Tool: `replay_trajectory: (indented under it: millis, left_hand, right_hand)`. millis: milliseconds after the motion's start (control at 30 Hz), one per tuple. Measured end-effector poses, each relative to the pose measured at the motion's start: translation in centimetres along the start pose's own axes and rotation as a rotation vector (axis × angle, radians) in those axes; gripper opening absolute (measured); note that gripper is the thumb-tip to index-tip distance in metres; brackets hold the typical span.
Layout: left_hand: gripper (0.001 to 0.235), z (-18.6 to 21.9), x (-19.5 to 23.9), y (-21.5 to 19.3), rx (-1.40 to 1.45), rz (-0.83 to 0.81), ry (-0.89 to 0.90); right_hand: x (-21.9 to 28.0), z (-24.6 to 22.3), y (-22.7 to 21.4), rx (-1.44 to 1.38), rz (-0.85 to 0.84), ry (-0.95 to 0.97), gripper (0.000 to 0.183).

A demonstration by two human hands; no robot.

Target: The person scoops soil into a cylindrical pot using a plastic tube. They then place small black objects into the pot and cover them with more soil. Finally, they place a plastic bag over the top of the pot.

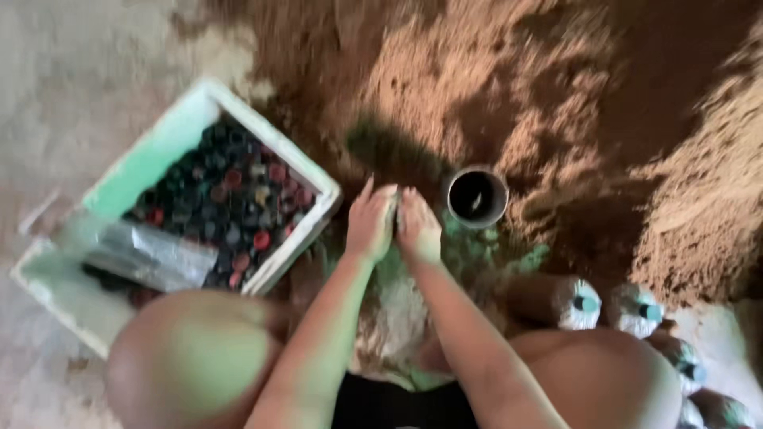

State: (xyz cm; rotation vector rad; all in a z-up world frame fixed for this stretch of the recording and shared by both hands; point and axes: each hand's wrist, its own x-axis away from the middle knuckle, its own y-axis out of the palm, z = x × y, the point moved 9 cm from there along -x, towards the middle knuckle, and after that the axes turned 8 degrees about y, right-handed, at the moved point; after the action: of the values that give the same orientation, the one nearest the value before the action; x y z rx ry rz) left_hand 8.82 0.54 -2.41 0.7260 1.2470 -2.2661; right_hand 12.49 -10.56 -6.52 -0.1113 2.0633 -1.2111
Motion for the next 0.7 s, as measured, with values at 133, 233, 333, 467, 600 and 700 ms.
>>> replay_trajectory:
  millis: [133, 233, 333, 467, 600, 700]
  left_hand:
    - [0.006, -0.3, -0.3, -0.4, -0.017, 0.017, -0.011]
    - [0.005, -1.8, 0.5, 0.3, 0.111, -0.039, -0.143]
    - [0.011, -3.3, 0.4, 0.5, 0.233, -0.118, -0.317]
    - [0.039, -3.3, -0.5, 0.2, 0.275, -0.425, -0.465]
    - [0.060, 0.7, -3.4, -2.0, 0.181, -0.783, -0.397]
    - [0.045, -0.7, -2.3, -0.5, 0.035, -0.744, -0.345]
  right_hand:
    - [-1.5, 0.5, -1.7, -0.255, -0.026, 0.089, 0.023]
    - [-1.8, 2.3, -0.4, -0.448, -0.314, 0.284, 0.024]
    - [-2.3, 4.1, 0.0, -0.531, -0.349, 0.346, 0.025]
    - [-2.4, 4.9, -0.3, -0.500, -0.376, 0.341, 0.023]
    - [-3.7, 4.7, -2.4, -0.547, -0.472, 0.436, 0.013]
    - [-5.0, 4.3, -4.9, -0.592, -0.472, 0.549, 0.011]
